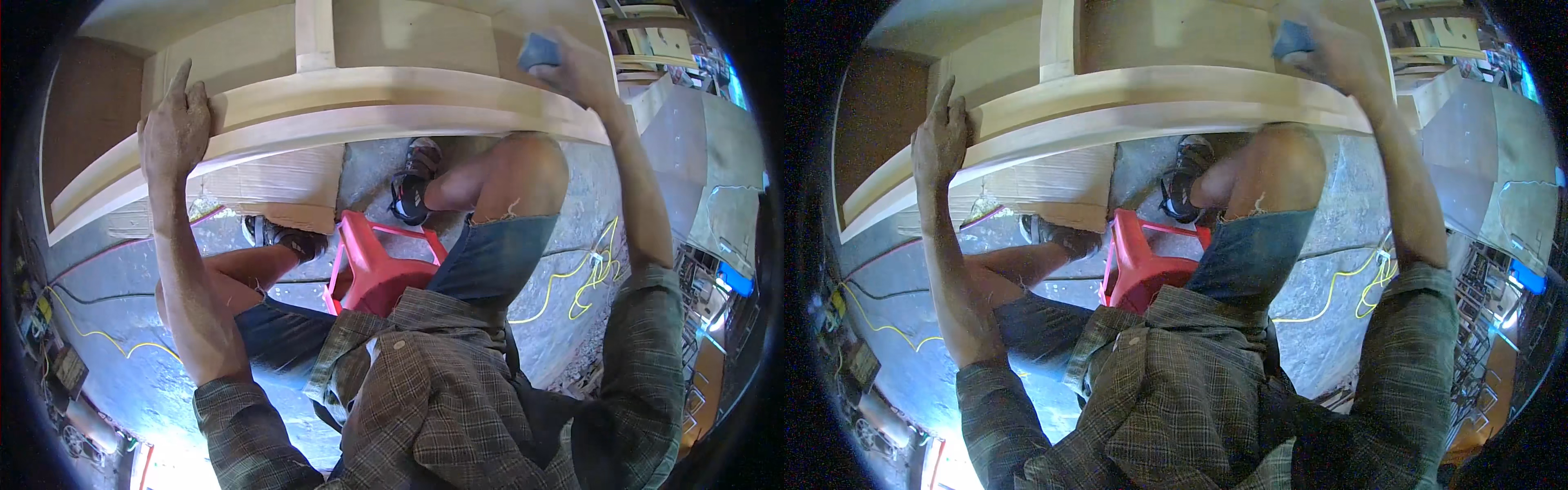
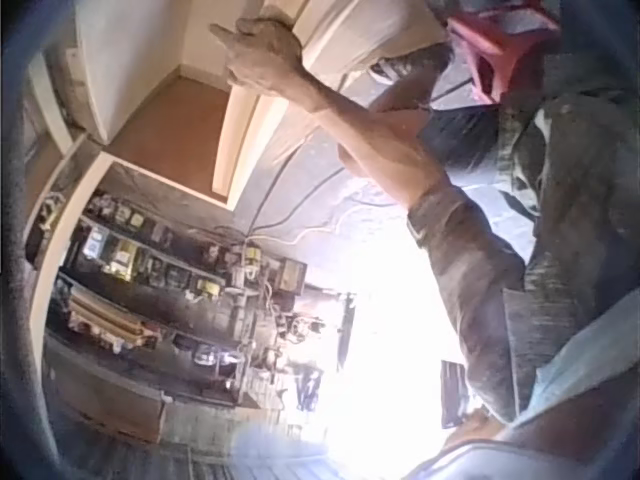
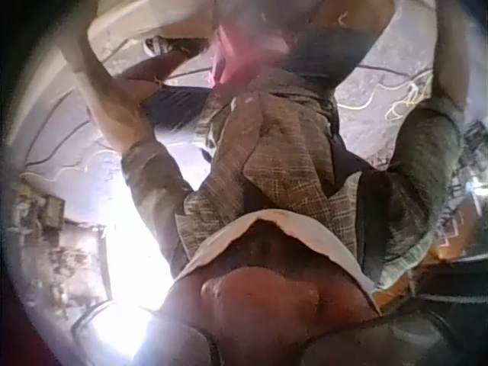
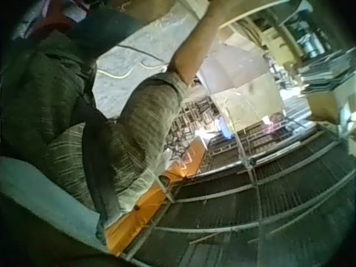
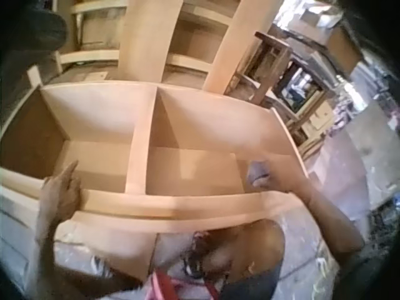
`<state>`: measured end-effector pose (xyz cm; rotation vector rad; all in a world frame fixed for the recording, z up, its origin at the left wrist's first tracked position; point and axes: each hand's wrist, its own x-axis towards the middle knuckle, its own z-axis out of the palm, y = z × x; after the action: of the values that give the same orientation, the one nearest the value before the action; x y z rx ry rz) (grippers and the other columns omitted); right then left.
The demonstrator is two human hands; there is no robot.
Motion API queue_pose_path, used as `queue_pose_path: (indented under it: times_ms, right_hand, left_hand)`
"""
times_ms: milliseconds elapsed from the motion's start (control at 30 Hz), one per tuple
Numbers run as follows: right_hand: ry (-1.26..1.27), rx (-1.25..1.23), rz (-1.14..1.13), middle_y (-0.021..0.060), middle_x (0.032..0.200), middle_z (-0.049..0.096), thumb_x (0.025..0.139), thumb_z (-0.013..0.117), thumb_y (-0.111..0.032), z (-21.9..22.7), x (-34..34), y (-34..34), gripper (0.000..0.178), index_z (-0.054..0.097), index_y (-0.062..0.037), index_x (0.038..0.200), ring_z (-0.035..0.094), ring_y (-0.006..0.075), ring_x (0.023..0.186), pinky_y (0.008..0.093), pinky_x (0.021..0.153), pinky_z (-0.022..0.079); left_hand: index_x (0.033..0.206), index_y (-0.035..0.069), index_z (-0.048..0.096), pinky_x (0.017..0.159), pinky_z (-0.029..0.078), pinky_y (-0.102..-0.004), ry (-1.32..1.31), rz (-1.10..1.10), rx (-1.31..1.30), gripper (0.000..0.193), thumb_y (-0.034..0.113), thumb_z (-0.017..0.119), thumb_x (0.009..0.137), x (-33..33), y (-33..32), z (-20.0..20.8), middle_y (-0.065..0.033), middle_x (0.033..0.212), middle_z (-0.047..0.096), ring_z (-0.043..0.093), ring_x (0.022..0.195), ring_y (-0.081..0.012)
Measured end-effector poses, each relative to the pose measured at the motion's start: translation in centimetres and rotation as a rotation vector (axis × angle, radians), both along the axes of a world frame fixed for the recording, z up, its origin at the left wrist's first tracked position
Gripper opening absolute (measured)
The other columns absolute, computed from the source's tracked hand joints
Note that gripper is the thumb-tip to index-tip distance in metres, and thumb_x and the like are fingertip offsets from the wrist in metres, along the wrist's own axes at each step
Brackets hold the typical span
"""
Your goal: The person sits on a small pink stool and sands the edges and surfaces of a light-colored wooden cabinet using a sanding block. They systematically work along the top edges, corners, and interior shelves of the cabinet, holding the wood steady with one hand while sanding with the other.
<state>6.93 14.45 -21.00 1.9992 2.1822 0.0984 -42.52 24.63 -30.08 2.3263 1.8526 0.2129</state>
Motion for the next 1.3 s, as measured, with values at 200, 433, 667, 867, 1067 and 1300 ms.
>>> queue_pose_path:
  times_ms: [200, 433, 667, 867, 1067, 1300]
  right_hand:
    - [0.625, -0.161, -0.121, 0.0101, 0.095, 0.064, 0.07, 0.075, -0.047, -1.8, -5.4, 0.0, 0.064, 0.056, -0.0072, 0.116, 0.062, 0.0225, 0.085, 0.0357, 0.076, 0.05]
    - [0.426, -0.219, 0.182, 0.0211, 0.087, 0.064, 0.069, 0.073, -0.043, -2.1, -15.6, 5.1, 0.052, 0.058, -0.0051, 0.101, 0.063, 0.0369, 0.085, 0.042, 0.074, 0.049]
    - [0.636, -0.339, 0.197, 0.0204, 0.088, 0.065, 0.07, 0.071, -0.046, -3.0, -11.9, 4.8, 0.052, 0.059, -0.0048, 0.1, 0.063, 0.0353, 0.086, 0.0426, 0.074, 0.049]
    - [0.613, -0.194, 0.225, 0.0209, 0.093, 0.064, 0.069, 0.07, -0.048, -3.3, -16.6, 4.7, 0.055, 0.06, -0.0028, 0.098, 0.064, 0.0347, 0.086, 0.0424, 0.076, 0.049]
    - [0.55, -0.183, 0.027, 0.0222, 0.096, 0.064, 0.067, 0.071, -0.051, -2.5, -17.0, 4.4, 0.061, 0.06, -0.0024, 0.102, 0.063, 0.0366, 0.088, 0.0418, 0.078, 0.048]
    - [0.598, -0.099, 0.063, 0.0226, 0.092, 0.064, 0.068, 0.071, -0.05, -2.8, -12.9, 2.5, 0.056, 0.059, -0.0025, 0.095, 0.063, 0.0382, 0.085, 0.0432, 0.076, 0.048]
  left_hand:
    - [0.133, 0.018, 0.049, 0.094, 0.042, -0.0468, -0.049, 0.08, -0.037, 0.048, 0.038, 0.039, 0.091, 0.6, -0.8, 1.6, -0.0215, 0.105, 0.064, 0.06, 0.101, -0.0388]
    - [0.131, 0.017, 0.051, 0.094, 0.041, -0.046, -0.072, 0.099, -0.038, 0.047, 0.039, 0.039, 0.091, 0.4, -1.1, 1.9, -0.0208, 0.105, 0.064, 0.059, 0.103, -0.0392]
    - [0.129, 0.017, 0.053, 0.093, 0.043, -0.0458, 0.029, 0.097, -0.04, 0.047, 0.04, 0.038, 0.091, 1.0, -0.7, 2.0, -0.0214, 0.106, 0.063, 0.058, 0.104, -0.0392]
    - [0.129, 0.017, 0.053, 0.093, 0.043, -0.0456, -0.035, 0.098, -0.035, 0.048, 0.04, 0.037, 0.09, 0.4, -0.8, 2.1, -0.0218, 0.106, 0.063, 0.058, 0.103, -0.0402]
    - [0.129, 0.017, 0.053, 0.096, 0.04, -0.0464, 0.008, 0.075, -0.044, 0.049, 0.041, 0.035, 0.09, 0.7, -0.8, 1.7, -0.0213, 0.111, 0.062, 0.057, 0.106, -0.04]
    - [0.128, 0.016, 0.054, 0.096, 0.04, -0.046, 0.092, -0.002, -0.056, 0.049, 0.042, 0.032, 0.091, 0.0, 0.1, 1.1, -0.0192, 0.114, 0.061, 0.056, 0.109, -0.0378]
